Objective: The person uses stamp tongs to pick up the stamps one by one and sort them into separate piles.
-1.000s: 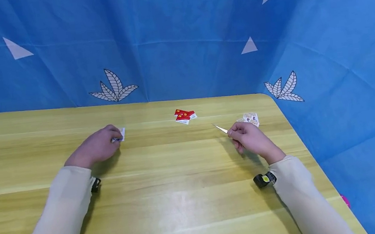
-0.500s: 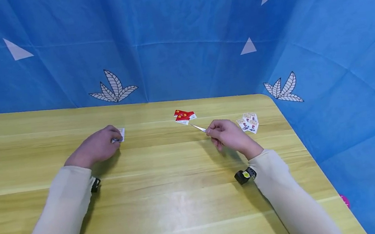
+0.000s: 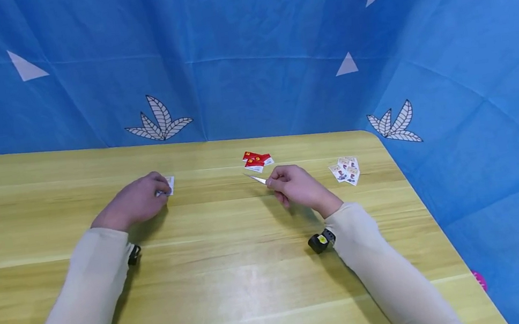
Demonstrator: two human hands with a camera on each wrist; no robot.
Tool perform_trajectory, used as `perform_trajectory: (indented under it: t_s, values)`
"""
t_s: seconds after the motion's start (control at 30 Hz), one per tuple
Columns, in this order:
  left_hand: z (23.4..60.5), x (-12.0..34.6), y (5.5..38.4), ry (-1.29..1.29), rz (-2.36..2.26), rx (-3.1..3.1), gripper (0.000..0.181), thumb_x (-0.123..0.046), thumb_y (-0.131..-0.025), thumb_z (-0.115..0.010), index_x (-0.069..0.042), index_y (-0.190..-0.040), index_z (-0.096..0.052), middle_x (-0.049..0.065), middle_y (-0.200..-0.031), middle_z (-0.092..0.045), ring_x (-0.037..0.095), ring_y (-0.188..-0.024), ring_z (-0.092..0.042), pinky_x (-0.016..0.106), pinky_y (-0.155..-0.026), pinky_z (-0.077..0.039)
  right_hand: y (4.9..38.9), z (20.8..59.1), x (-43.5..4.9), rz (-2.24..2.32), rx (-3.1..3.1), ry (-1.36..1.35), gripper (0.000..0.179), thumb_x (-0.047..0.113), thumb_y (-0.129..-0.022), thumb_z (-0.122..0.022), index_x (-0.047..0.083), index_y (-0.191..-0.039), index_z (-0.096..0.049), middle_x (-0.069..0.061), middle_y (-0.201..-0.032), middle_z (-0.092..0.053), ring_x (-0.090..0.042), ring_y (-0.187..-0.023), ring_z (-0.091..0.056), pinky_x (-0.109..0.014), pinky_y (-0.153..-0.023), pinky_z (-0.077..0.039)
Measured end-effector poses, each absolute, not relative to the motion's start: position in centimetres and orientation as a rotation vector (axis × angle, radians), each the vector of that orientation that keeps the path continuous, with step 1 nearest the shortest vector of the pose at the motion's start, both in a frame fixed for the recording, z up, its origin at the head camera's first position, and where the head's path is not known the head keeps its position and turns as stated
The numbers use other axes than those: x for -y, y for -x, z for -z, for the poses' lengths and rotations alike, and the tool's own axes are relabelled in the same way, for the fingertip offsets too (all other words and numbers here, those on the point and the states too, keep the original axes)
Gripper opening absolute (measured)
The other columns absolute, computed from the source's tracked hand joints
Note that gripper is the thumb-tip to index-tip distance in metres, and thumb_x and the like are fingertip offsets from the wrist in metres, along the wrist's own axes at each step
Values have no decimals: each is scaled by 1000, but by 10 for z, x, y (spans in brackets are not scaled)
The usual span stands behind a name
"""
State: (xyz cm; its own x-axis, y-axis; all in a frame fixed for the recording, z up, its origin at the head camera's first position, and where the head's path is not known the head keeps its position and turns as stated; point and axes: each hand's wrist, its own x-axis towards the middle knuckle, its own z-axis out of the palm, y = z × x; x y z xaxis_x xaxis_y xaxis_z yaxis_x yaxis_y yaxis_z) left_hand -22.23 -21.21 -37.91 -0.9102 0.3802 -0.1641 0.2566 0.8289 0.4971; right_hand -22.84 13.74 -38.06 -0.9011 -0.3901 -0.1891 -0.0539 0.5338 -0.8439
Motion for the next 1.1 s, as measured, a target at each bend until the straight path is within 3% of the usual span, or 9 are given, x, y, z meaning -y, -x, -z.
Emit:
perform_trajectory:
  t_s: [0.3, 0.43, 0.7, 1.1]
  values:
    - [380, 213, 223, -489, -696, -2746, 32, -2, -97, -45, 10, -119, -64, 25, -131, -48, 45, -119, -48, 59, -100, -40, 234, 382, -126, 1300, -2451, 434, 22, 15, -101, -53, -4, -98, -63, -9, -65, -53, -29, -52, -54, -37, -65, -49]
    - [380, 213, 223, -496, -688, -2742, 32, -2, -97, -44, 10, -120, -64, 25, -132, -48, 46, -120, -47, 59, -101, -39, 237, 384, -115, 1311, -2456, 450, 22, 15, -100, -55, -4, -98, -65, -8, -63, -51, -31, -50, -50, -33, -57, -44]
    - [380, 211, 223, -503, -700, -2728, 32, 1, -96, -44, 11, -120, -63, 26, -132, -47, 47, -122, -45, 60, -101, -38, 241, 389, -91, 1295, -2444, 481, 20, 14, -99, -57, -3, -97, -67, -1, -55, -43, -13, -44, -40, -27, -46, -36]
    - [378, 215, 225, -546, -661, -2746, 40, 9, -84, -43, 10, -118, -65, 26, -130, -48, 47, -119, -47, 59, -100, -39, 249, 388, -54, 1260, -2451, 502, 21, 16, -97, -59, -1, -96, -71, 1, -60, -43, -12, -50, -35, -26, -49, -33]
